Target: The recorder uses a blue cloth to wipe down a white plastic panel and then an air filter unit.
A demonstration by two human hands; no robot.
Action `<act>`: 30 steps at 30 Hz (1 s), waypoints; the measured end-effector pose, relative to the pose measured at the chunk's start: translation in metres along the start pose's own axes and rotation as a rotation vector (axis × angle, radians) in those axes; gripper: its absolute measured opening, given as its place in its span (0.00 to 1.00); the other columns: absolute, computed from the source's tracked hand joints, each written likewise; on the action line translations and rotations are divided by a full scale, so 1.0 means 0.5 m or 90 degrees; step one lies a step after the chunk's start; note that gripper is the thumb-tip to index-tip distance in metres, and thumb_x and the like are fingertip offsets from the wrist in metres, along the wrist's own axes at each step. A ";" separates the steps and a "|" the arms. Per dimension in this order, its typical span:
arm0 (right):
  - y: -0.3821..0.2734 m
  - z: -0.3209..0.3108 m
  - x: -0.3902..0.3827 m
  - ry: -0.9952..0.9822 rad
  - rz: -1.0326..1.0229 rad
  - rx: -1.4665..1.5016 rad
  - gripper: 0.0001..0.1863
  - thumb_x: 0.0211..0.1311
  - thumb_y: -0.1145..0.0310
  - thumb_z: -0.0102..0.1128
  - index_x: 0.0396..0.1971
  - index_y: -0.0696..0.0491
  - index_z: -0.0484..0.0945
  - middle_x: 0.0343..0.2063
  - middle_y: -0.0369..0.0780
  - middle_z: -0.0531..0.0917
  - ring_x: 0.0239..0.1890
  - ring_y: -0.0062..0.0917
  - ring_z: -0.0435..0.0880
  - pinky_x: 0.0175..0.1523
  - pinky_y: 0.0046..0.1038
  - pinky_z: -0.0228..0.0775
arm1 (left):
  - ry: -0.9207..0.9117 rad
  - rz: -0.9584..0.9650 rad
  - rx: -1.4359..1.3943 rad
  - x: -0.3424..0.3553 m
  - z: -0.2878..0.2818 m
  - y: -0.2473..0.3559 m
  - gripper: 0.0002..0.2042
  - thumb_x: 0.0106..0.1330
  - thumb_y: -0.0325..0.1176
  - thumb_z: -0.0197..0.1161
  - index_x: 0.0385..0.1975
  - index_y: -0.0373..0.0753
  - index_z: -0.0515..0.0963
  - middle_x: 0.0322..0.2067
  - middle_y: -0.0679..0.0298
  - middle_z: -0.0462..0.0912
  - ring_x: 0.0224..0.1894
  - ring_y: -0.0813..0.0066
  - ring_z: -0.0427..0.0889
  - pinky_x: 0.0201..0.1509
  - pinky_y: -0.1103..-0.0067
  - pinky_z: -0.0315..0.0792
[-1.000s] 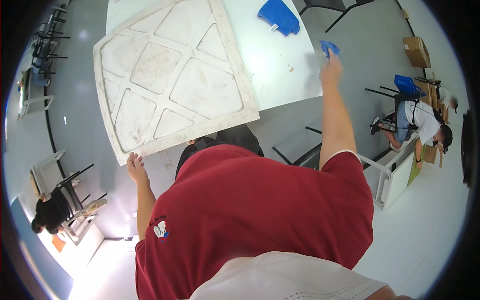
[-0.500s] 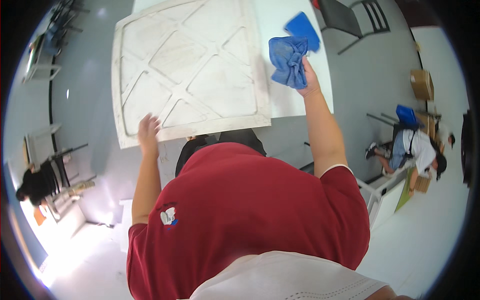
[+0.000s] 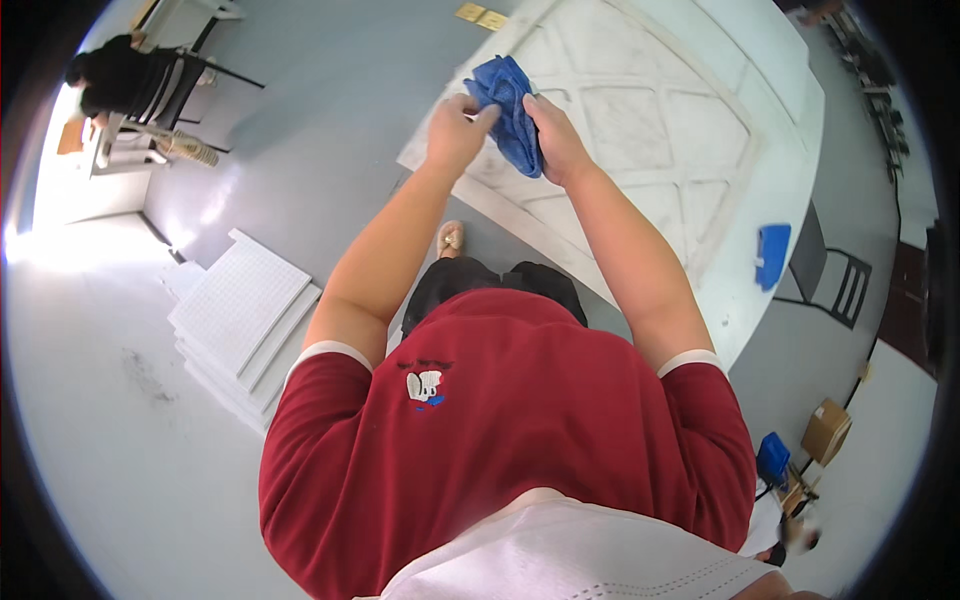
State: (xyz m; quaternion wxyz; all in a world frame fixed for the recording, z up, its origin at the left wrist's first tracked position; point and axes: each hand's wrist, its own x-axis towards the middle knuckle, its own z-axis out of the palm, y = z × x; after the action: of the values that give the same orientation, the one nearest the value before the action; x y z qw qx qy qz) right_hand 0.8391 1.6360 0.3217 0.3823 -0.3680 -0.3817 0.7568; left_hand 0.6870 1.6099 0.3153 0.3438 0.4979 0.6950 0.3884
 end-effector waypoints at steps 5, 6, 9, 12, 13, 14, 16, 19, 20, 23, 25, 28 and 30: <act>0.073 0.086 0.165 0.082 0.014 -0.101 0.14 0.64 0.60 0.44 0.39 0.56 0.71 0.38 0.38 0.77 0.42 0.21 0.74 0.47 0.27 0.66 | 0.172 -0.126 -0.274 0.080 -0.197 -0.160 0.11 0.54 0.36 0.63 0.28 0.33 0.77 0.20 0.69 0.73 0.23 0.80 0.68 0.27 0.79 0.64; 0.071 0.099 0.184 0.139 0.044 -0.169 0.14 0.64 0.61 0.45 0.39 0.55 0.71 0.40 0.39 0.76 0.44 0.22 0.73 0.48 0.29 0.65 | 0.180 -0.143 -0.238 0.098 -0.232 -0.181 0.11 0.54 0.36 0.62 0.28 0.32 0.77 0.20 0.68 0.73 0.23 0.80 0.68 0.28 0.80 0.65; 0.083 0.117 0.223 0.194 -0.034 -0.281 0.16 0.61 0.62 0.48 0.44 0.56 0.71 0.45 0.42 0.74 0.50 0.27 0.70 0.52 0.29 0.62 | 0.112 -0.163 -0.061 0.170 -0.301 -0.226 0.12 0.55 0.37 0.62 0.28 0.32 0.78 0.22 0.67 0.75 0.26 0.78 0.71 0.31 0.79 0.66; 0.074 0.092 0.205 0.218 -0.113 -0.387 0.20 0.60 0.63 0.49 0.50 0.56 0.68 0.49 0.43 0.72 0.53 0.29 0.67 0.56 0.28 0.59 | -0.053 -0.094 0.222 0.274 -0.309 -0.299 0.13 0.54 0.39 0.61 0.30 0.34 0.79 0.25 0.62 0.79 0.32 0.71 0.76 0.36 0.76 0.68; 0.067 0.076 0.187 0.216 -0.106 -0.483 0.22 0.61 0.64 0.49 0.55 0.55 0.65 0.53 0.42 0.69 0.58 0.28 0.64 0.59 0.28 0.55 | -0.134 -0.022 0.367 0.318 -0.301 -0.335 0.13 0.53 0.40 0.61 0.30 0.35 0.80 0.27 0.59 0.81 0.35 0.66 0.78 0.38 0.73 0.69; 0.070 0.050 0.169 0.246 -0.156 -0.521 0.21 0.60 0.64 0.50 0.53 0.54 0.67 0.52 0.43 0.70 0.57 0.31 0.65 0.60 0.29 0.54 | -0.151 -0.015 0.363 0.366 -0.283 -0.376 0.13 0.53 0.40 0.61 0.30 0.35 0.80 0.27 0.59 0.81 0.35 0.66 0.78 0.38 0.73 0.69; 0.075 0.003 0.108 0.308 -0.200 -0.646 0.20 0.58 0.66 0.51 0.51 0.54 0.68 0.51 0.45 0.70 0.56 0.36 0.65 0.60 0.32 0.53 | -0.136 0.091 0.524 0.427 -0.233 -0.474 0.14 0.51 0.42 0.61 0.31 0.40 0.81 0.30 0.54 0.81 0.36 0.56 0.78 0.40 0.71 0.70; 0.082 -0.071 0.010 0.352 -0.178 -0.883 0.20 0.58 0.70 0.51 0.51 0.55 0.67 0.51 0.46 0.70 0.57 0.39 0.63 0.61 0.36 0.52 | 0.012 -0.097 0.636 0.473 -0.099 -0.633 0.13 0.52 0.44 0.59 0.32 0.44 0.82 0.38 0.58 0.80 0.47 0.56 0.72 0.53 0.68 0.64; 0.083 -0.083 -0.016 0.387 -0.130 -0.922 0.20 0.57 0.71 0.51 0.51 0.55 0.67 0.52 0.47 0.69 0.57 0.41 0.63 0.61 0.37 0.52 | 0.000 -0.080 0.623 0.505 -0.063 -0.640 0.13 0.52 0.44 0.59 0.32 0.44 0.82 0.38 0.58 0.80 0.47 0.56 0.72 0.53 0.68 0.64; 0.089 -0.097 -0.089 0.443 -0.020 -1.007 0.21 0.57 0.72 0.51 0.52 0.56 0.67 0.54 0.48 0.67 0.58 0.44 0.61 0.61 0.39 0.50 | -0.125 -0.067 0.412 0.547 -0.021 -0.684 0.13 0.53 0.43 0.59 0.31 0.42 0.82 0.34 0.57 0.80 0.43 0.56 0.73 0.52 0.66 0.62; 0.100 -0.094 -0.111 0.456 0.021 -1.058 0.22 0.56 0.72 0.51 0.52 0.56 0.66 0.55 0.49 0.65 0.59 0.45 0.59 0.62 0.40 0.50 | -0.023 -0.091 0.306 0.563 -0.002 -0.707 0.12 0.53 0.43 0.60 0.31 0.42 0.82 0.33 0.56 0.80 0.42 0.57 0.73 0.51 0.66 0.62; 0.118 -0.104 -0.117 0.422 0.100 -1.036 0.23 0.56 0.72 0.52 0.53 0.57 0.66 0.57 0.50 0.63 0.60 0.46 0.58 0.63 0.40 0.49 | 0.108 0.058 0.388 0.586 0.020 -0.773 0.09 0.55 0.40 0.59 0.29 0.44 0.82 0.38 0.58 0.78 0.46 0.59 0.71 0.49 0.66 0.62; 0.119 -0.095 -0.109 0.365 0.171 -1.063 0.24 0.55 0.72 0.51 0.54 0.57 0.66 0.58 0.50 0.62 0.60 0.46 0.58 0.63 0.38 0.50 | -0.091 0.062 0.430 0.556 0.050 -0.845 0.09 0.56 0.39 0.59 0.29 0.44 0.82 0.40 0.59 0.77 0.47 0.59 0.70 0.50 0.66 0.62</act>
State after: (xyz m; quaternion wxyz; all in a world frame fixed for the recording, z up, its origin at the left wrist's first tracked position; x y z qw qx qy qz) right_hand 0.8853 1.5785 0.2642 -0.0217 -0.7433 -0.6517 0.1496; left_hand 0.4548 1.7960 -0.0943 0.1887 0.6416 0.7342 0.1169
